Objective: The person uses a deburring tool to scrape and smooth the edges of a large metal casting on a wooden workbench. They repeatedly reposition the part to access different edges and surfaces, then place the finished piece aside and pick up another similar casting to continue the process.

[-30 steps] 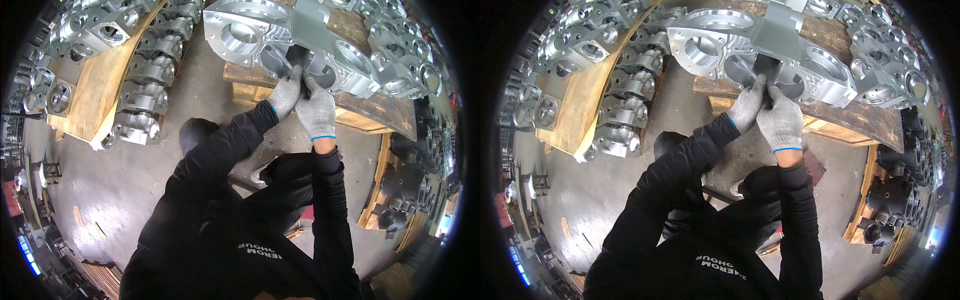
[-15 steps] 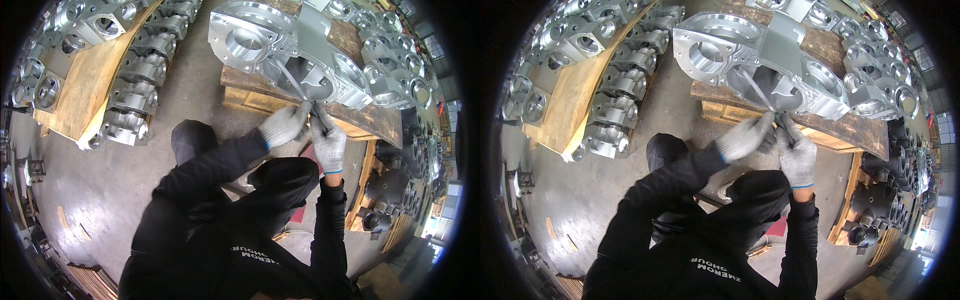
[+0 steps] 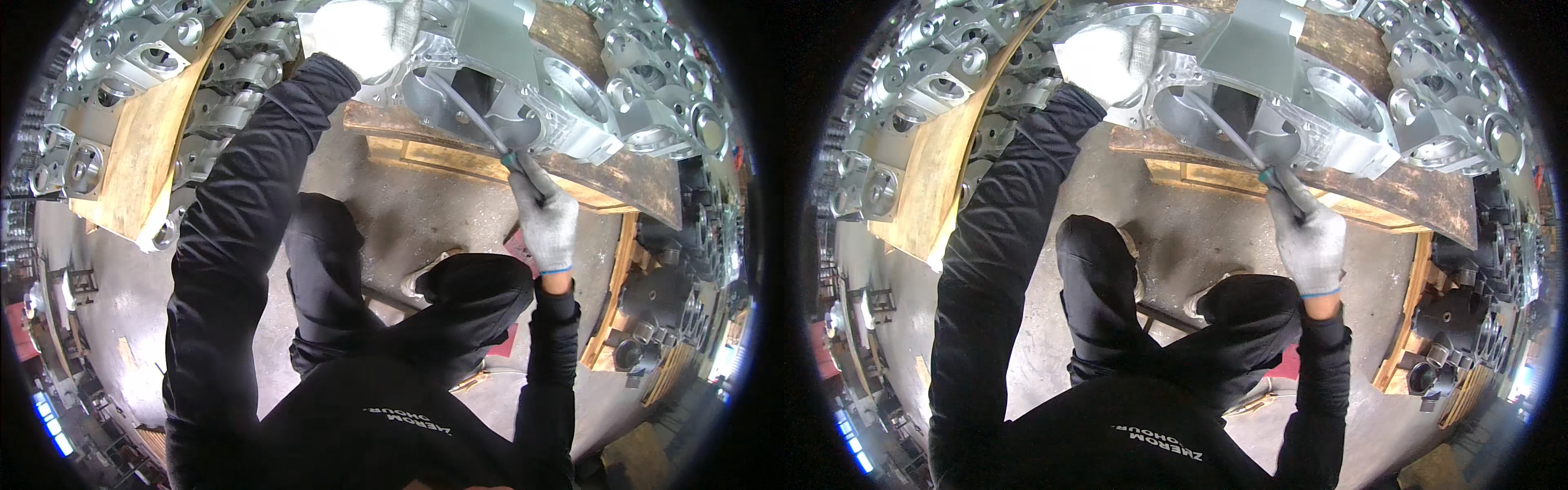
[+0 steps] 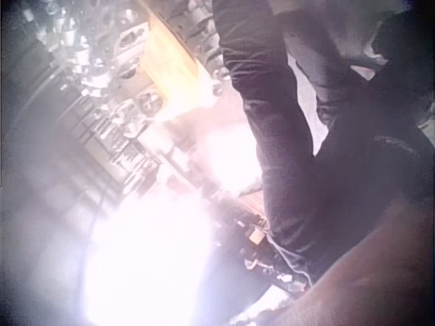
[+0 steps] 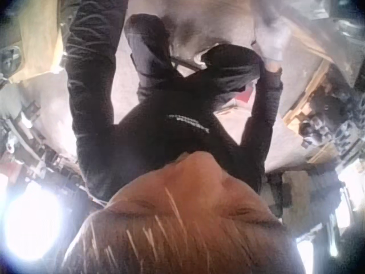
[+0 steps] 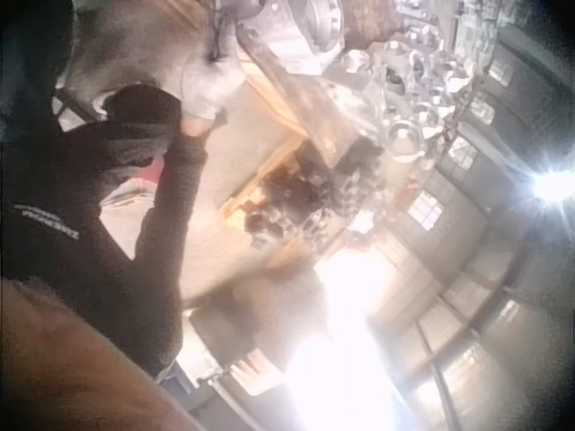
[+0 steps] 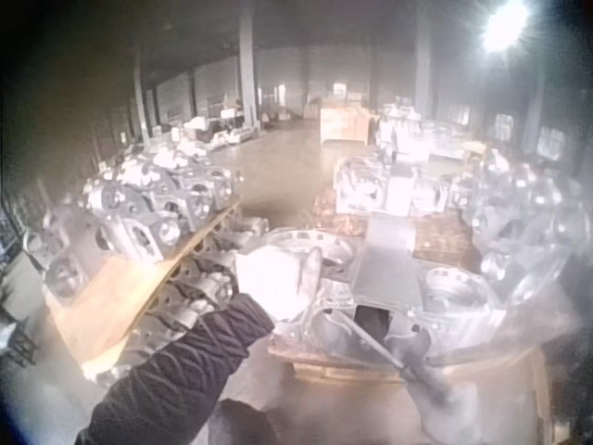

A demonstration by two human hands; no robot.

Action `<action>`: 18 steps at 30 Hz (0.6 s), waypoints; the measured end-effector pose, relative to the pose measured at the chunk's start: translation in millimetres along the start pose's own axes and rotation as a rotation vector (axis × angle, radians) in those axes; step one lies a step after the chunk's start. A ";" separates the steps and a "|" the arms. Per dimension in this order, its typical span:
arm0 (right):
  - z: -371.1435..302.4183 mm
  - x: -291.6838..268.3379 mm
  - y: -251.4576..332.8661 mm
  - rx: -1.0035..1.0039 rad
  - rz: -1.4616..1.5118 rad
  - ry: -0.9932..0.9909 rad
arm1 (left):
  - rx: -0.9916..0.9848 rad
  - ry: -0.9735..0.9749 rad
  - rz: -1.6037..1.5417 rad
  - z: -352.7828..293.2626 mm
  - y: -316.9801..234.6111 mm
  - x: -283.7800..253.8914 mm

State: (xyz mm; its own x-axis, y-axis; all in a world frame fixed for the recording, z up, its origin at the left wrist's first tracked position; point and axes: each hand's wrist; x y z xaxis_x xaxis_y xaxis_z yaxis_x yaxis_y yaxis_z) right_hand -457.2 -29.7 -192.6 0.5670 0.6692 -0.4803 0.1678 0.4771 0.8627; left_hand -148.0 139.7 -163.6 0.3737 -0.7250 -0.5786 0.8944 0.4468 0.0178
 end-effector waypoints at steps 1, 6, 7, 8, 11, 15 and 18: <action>1.5 2.3 -0.9 0.063 -0.003 -0.022 | -0.023 0.072 0.068 0.5 1.6 -0.4; 12.5 18.9 -2.2 -0.239 -0.214 0.044 | -0.032 0.169 0.186 1.3 14.7 2.4; 13.6 21.1 -1.4 -0.174 -0.174 0.010 | -0.020 0.174 0.194 1.8 17.1 4.1; 14.2 22.7 -0.2 -0.118 -0.127 -0.033 | 0.009 0.159 0.258 0.0 17.3 5.7; 15.9 25.4 5.6 -0.158 -0.106 -0.070 | 0.044 0.028 0.186 -1.5 21.1 8.9; 20.7 24.0 19.3 -0.171 -0.334 -0.007 | -0.029 0.270 0.222 0.4 26.9 4.0; 19.0 14.6 26.9 -0.052 -0.173 -0.053 | 0.101 0.154 0.307 4.9 22.7 -2.0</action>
State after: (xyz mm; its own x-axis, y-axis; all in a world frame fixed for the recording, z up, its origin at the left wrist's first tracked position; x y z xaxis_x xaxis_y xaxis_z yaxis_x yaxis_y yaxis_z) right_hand -429.2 -17.9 -173.4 0.5750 0.5446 -0.6106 0.2251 0.6122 0.7580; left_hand -127.2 148.7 -158.0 0.5939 -0.4741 -0.6499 0.7690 0.5720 0.2855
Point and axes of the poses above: each hand's wrist, its own z-axis towards the middle knuckle, its own x-axis out of the palm, y = z × x
